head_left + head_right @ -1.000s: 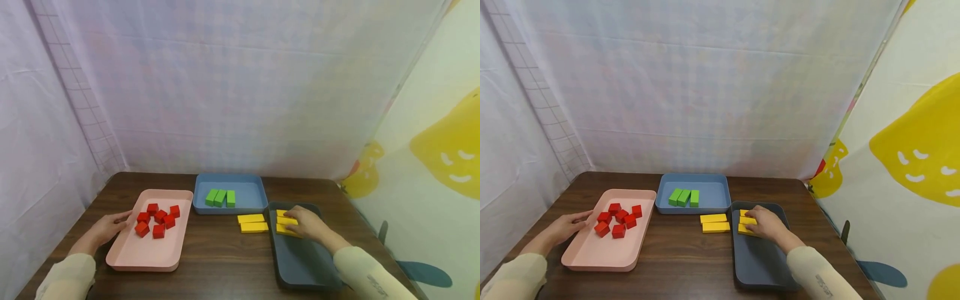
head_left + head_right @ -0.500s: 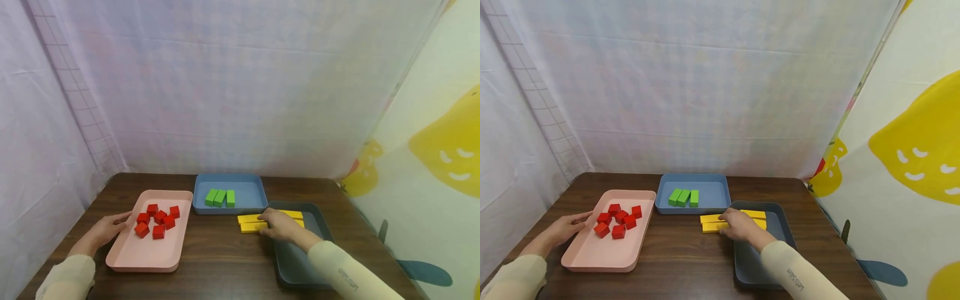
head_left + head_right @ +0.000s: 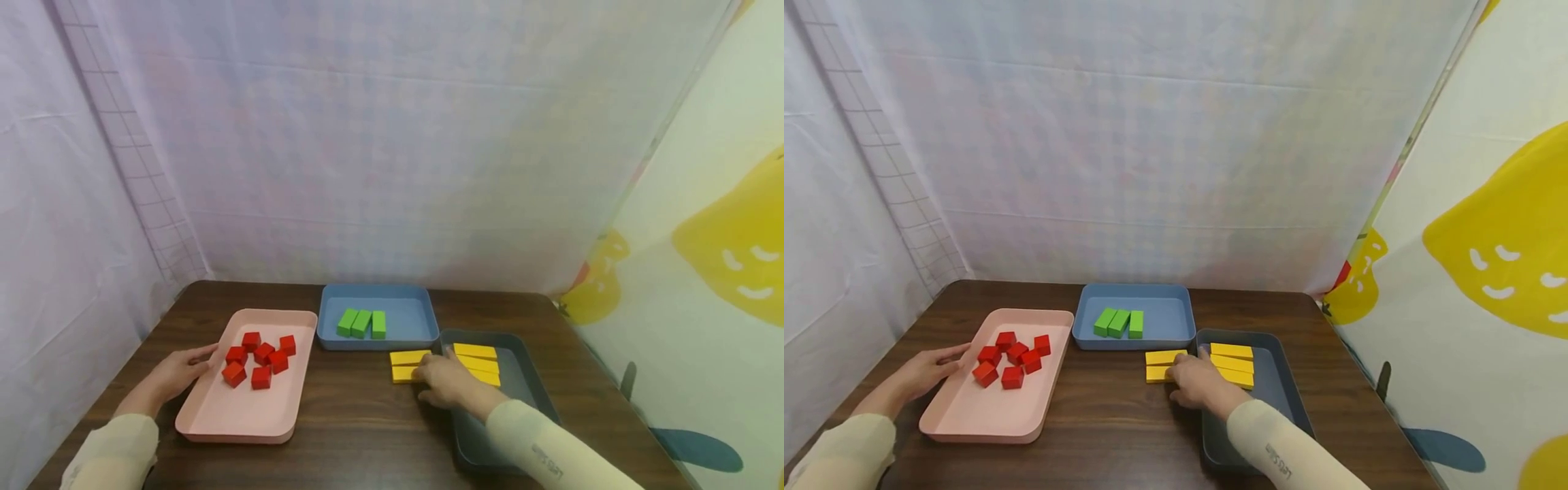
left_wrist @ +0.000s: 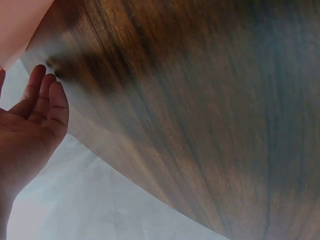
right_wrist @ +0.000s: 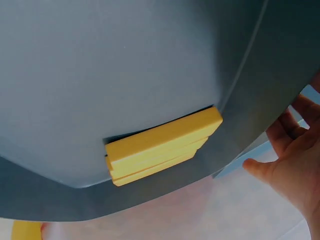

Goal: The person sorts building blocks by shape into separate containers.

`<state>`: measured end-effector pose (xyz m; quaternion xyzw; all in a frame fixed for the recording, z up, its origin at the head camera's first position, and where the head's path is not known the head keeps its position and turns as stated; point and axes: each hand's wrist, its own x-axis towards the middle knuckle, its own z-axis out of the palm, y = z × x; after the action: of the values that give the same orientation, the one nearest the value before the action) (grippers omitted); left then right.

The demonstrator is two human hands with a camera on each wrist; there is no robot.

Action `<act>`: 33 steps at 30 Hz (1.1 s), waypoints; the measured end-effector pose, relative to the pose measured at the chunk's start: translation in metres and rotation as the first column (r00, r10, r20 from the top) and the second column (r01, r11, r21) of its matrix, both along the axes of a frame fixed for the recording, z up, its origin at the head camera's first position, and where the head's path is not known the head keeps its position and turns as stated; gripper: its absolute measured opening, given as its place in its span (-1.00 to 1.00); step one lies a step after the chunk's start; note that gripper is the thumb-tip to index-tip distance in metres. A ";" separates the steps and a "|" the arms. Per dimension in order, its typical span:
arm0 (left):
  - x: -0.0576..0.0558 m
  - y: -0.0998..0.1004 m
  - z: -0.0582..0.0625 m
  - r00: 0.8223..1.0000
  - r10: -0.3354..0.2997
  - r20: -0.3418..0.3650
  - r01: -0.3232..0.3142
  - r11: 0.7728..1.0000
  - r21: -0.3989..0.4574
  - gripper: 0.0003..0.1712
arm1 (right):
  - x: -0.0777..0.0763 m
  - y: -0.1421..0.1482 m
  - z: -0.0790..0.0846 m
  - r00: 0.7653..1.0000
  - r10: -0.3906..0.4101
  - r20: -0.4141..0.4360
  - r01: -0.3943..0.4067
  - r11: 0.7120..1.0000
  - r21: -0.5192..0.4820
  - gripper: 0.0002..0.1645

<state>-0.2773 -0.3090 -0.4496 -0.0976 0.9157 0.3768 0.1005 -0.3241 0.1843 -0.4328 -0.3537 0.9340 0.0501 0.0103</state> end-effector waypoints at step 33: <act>0.004 0.003 0.006 1.000 -0.010 -0.021 0.010 1.000 -0.006 -0.33 | 0.001 -0.001 0.004 0.997 0.073 -0.007 -0.073 0.987 -0.140 -0.59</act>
<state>-0.2733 -0.3061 -0.4438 -0.0893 0.9182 0.3746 0.0924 -0.3235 0.1829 -0.4286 -0.3874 0.9216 -0.0150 -0.0174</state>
